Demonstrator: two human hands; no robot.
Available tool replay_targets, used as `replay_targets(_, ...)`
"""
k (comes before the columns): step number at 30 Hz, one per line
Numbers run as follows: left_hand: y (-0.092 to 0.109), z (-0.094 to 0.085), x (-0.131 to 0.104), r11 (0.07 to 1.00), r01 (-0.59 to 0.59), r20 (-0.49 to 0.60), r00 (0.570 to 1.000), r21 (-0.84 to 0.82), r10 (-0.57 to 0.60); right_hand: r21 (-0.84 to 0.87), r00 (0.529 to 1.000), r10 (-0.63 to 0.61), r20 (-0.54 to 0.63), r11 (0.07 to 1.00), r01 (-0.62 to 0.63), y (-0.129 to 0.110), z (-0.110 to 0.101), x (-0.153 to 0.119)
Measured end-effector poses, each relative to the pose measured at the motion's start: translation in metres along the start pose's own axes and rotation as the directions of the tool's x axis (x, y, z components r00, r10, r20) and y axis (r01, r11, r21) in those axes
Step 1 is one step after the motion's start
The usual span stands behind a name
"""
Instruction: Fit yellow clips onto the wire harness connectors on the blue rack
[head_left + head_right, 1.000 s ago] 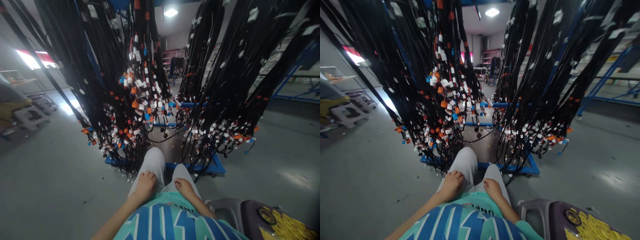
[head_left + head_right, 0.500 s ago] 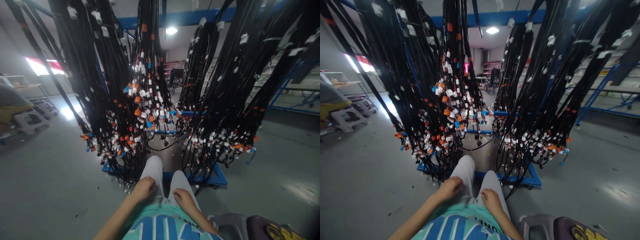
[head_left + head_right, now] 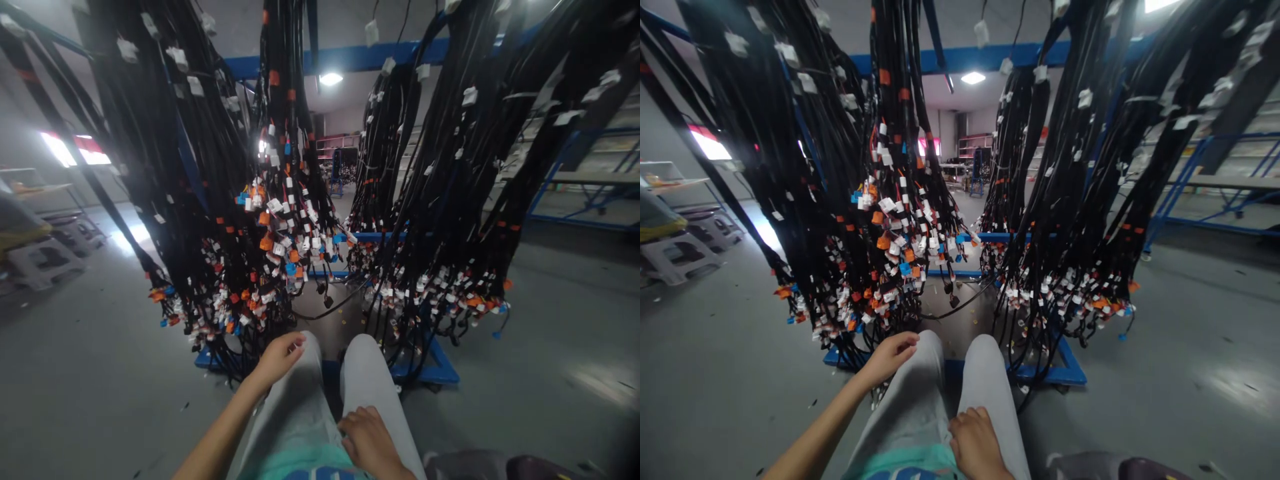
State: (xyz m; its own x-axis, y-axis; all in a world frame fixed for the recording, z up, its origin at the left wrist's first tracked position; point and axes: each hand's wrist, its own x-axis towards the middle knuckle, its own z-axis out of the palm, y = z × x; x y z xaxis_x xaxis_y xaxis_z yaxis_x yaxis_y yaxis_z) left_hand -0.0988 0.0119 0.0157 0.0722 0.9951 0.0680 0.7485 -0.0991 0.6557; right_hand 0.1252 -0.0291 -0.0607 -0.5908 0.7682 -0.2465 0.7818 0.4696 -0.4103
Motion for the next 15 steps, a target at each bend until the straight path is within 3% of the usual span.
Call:
replay_targets(10,0.051,-0.035,0.077,0.975,-0.191,-0.127,0.976,-0.117,0.176,0.098,0.997,-0.014,0.071,0.995,0.007,0.018,0.011,0.03)
replay_targets(15,0.083,-0.049,0.122,0.936,-0.344,-0.23,0.919,-0.074,0.32,0.024,0.987,0.035,0.158,0.999,-0.039,0.032,0.042,0.059)
